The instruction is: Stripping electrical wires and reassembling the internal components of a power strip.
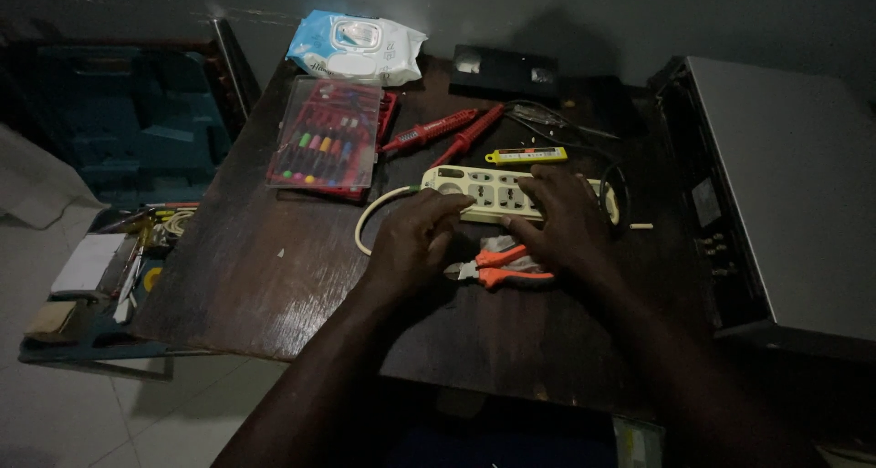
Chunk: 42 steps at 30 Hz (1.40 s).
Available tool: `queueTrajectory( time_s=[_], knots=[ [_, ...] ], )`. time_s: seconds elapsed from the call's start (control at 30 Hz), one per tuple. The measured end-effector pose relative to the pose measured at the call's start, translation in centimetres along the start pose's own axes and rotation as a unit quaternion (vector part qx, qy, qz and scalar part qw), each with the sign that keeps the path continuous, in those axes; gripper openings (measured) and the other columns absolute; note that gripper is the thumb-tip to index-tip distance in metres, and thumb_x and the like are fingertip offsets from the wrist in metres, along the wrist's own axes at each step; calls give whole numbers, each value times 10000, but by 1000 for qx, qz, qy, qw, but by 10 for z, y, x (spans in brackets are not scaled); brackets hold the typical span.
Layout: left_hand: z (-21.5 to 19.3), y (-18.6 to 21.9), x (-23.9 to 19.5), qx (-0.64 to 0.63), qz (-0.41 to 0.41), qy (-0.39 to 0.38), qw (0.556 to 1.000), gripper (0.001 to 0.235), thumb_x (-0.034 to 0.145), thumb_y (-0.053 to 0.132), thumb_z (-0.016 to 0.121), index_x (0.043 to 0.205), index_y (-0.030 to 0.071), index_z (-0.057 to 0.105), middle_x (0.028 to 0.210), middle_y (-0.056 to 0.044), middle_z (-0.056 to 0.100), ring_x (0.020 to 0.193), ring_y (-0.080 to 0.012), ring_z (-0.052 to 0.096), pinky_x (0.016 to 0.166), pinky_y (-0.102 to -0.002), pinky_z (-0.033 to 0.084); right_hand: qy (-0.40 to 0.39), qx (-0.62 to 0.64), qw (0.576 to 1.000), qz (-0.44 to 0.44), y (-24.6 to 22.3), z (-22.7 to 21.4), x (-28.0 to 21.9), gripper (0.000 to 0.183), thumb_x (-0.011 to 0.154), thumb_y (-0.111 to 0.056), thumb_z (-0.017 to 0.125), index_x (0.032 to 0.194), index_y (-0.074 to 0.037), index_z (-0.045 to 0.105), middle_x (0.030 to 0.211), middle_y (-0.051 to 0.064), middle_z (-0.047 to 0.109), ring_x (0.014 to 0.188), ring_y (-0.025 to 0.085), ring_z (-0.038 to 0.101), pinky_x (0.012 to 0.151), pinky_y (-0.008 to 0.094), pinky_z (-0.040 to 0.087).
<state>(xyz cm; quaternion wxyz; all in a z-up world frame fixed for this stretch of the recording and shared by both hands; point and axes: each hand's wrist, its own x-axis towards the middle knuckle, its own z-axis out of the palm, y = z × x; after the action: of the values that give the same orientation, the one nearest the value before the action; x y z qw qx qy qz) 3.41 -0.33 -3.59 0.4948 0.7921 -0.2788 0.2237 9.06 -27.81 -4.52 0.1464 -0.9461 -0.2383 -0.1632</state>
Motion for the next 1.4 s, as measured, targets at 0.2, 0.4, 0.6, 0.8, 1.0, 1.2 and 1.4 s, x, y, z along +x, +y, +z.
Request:
queueTrajectory(
  time_s=[0.2,0.4,0.6,0.8,1.0,1.2,1.4],
  knots=[
    [2,-2,-1,20,-10,-7,1000,338,993,101,650,1316,156,734,970,-185,724,952,-488,718,812,-568,589,20,9,1000,5,8,14,-1,683,931,-595,766,1426,-140,644,1464,137,575,1440,397,522,1227,675,283],
    [-1,11,-1,10,-50,-18,999,329,1011,91,647,1321,128,752,959,-223,773,939,-511,740,826,-557,608,22,48,999,3,-3,4,-1,637,957,-497,762,1448,-114,629,1481,199,562,1442,474,493,1219,722,247],
    [-3,14,-1,4,-61,-24,998,382,1000,68,622,1359,149,722,968,-255,785,934,-534,731,846,-588,605,0,18,1000,26,-3,2,1,676,947,-553,762,1456,-128,630,1484,165,574,1448,425,513,1247,675,263],
    [-1,-2,-7,11,-55,-2,998,381,1009,46,602,1376,88,698,986,-268,786,931,-530,730,819,-606,604,-42,82,995,40,-7,-12,4,683,989,-521,739,1454,-34,622,1493,239,591,1452,478,513,1242,670,284],
    [-9,-10,-10,62,-29,60,996,266,1019,202,617,1247,215,754,949,-110,789,953,-376,756,872,-485,610,109,277,925,235,-166,-49,-32,336,897,-281,836,1080,-2,791,1047,239,816,1082,393,771,1060,520,559],
    [-36,25,-50,81,-81,43,992,211,930,172,583,1061,178,749,818,-91,674,727,-307,658,613,-472,438,57,288,956,-3,-206,-31,-59,151,915,-195,725,1045,-156,792,1102,37,832,1012,188,782,920,333,559],
    [-84,11,-95,76,-60,83,992,393,882,89,595,1231,154,764,1131,-73,807,1037,-278,761,901,-413,579,28,251,966,-53,-230,17,-48,206,926,-239,713,1113,-192,787,1103,26,839,1004,186,796,919,333,572]
  ],
)
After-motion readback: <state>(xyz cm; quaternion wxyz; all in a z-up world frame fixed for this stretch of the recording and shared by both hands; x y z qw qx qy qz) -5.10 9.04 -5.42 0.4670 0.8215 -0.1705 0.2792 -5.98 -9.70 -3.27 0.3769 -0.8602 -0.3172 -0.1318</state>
